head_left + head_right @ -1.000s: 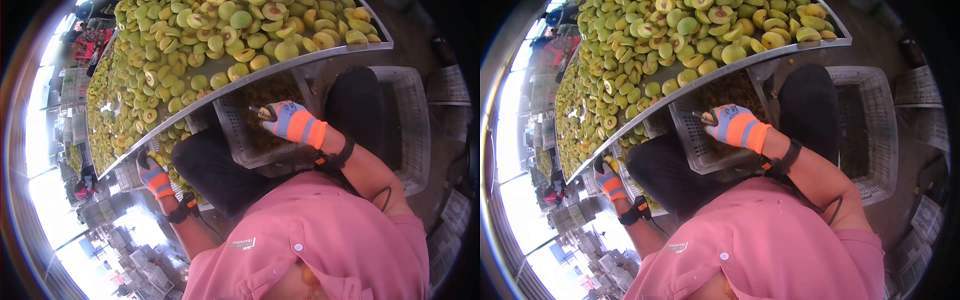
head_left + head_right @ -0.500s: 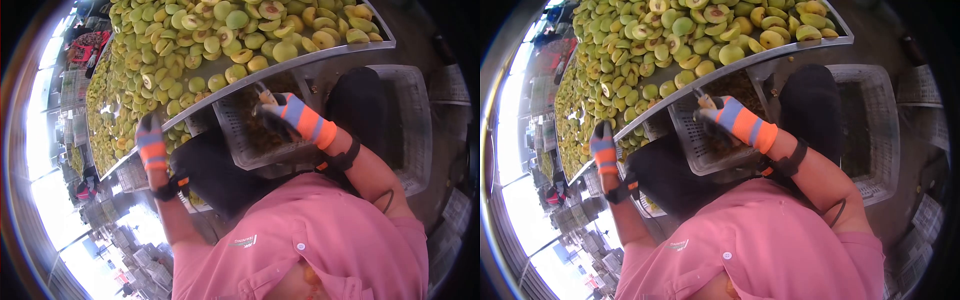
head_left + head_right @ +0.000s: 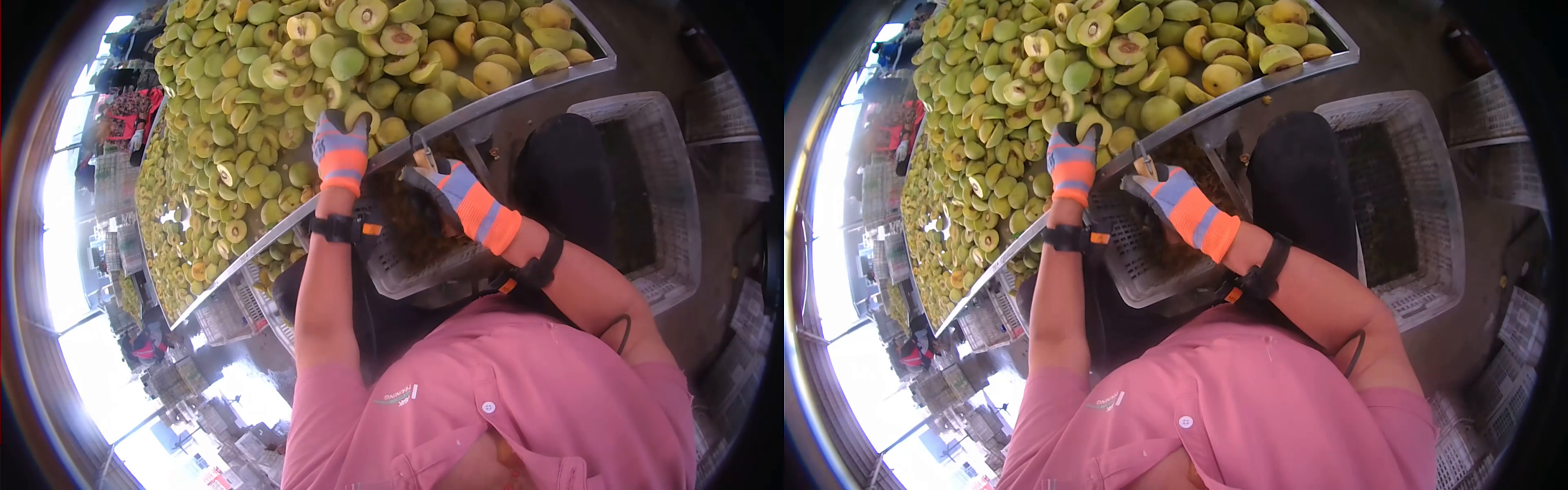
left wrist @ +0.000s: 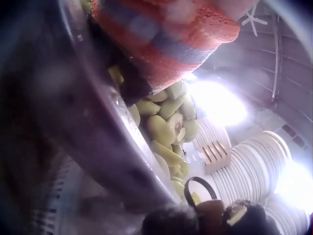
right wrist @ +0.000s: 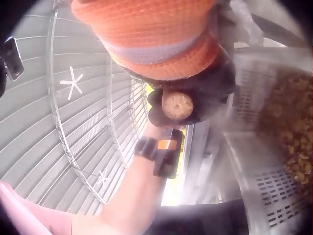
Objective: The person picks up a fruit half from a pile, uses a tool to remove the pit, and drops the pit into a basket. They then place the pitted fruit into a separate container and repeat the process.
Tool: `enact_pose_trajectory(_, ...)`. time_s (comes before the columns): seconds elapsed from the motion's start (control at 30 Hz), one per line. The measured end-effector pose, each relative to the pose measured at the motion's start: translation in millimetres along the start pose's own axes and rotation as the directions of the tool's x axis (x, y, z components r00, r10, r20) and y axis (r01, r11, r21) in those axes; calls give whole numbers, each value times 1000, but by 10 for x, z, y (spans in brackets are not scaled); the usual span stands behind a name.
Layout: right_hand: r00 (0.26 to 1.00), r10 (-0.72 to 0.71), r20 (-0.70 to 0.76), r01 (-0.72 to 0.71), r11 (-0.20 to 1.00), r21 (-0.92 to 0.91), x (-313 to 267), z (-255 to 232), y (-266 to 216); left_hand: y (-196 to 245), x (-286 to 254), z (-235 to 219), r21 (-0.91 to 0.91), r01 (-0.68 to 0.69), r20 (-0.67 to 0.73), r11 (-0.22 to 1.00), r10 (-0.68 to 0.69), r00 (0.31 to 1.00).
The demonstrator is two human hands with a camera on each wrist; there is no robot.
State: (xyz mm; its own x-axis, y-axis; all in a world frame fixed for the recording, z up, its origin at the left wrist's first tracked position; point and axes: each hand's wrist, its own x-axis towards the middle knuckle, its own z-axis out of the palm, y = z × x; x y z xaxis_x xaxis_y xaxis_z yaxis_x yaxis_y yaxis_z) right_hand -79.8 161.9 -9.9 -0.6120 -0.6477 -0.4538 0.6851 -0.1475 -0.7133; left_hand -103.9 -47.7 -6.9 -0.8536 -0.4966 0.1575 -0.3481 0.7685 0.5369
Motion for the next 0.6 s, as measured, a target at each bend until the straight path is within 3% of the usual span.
enact_pose_trajectory(0.07,990,-122,-66,123,992,6,-14,35,3,85,-210,-42,-317,-103,-170,943,51,984)
enact_pose_trajectory(0.13,952,-298,-71,296,955,-33,32,54,45,268,-472,-169,-556,-34,-84,830,-16,996)
enact_pose_trajectory(0.17,945,-320,-74,318,947,-32,32,92,39,312,-592,-214,-659,6,-39,753,-42,998)
enact_pose_trajectory(0.2,936,-343,-77,342,939,-33,28,121,29,249,-710,-176,-608,15,-40,794,-50,998)
enact_pose_trajectory(0.3,928,-374,-8,371,924,-91,75,65,73,274,-988,-236,-726,184,118,662,-143,983)
enact_pose_trajectory(0.33,928,-372,32,373,921,-117,57,68,80,239,-1025,-304,-576,-86,-13,813,96,995)
enact_pose_trajectory(0.37,942,-332,55,336,936,-107,35,82,87,189,-1032,-412,-367,-357,-91,859,349,933)
enact_pose_trajectory(0.4,952,-294,81,301,949,-98,27,93,84,157,-1039,-489,-123,-596,-104,793,587,803)
enact_pose_trajectory(0.43,961,-254,107,264,960,-89,-4,125,44,160,-1029,-501,-158,-627,-133,763,613,779)
enact_pose_trajectory(0.47,984,-128,125,147,976,-158,-90,175,-81,171,-991,-481,-193,-658,-160,727,639,753)
enact_pose_trajectory(0.5,991,-1,130,31,973,-227,-188,204,-231,148,-1013,-476,-194,-618,-124,762,606,786)
enact_pose_trajectory(0.57,989,81,121,-44,958,-283,-250,229,-296,101,-1055,-466,-187,-533,-49,825,534,844)
enact_pose_trajectory(0.6,992,37,118,-4,963,-270,-240,247,-263,83,-1103,-439,-190,-487,-58,853,485,873)
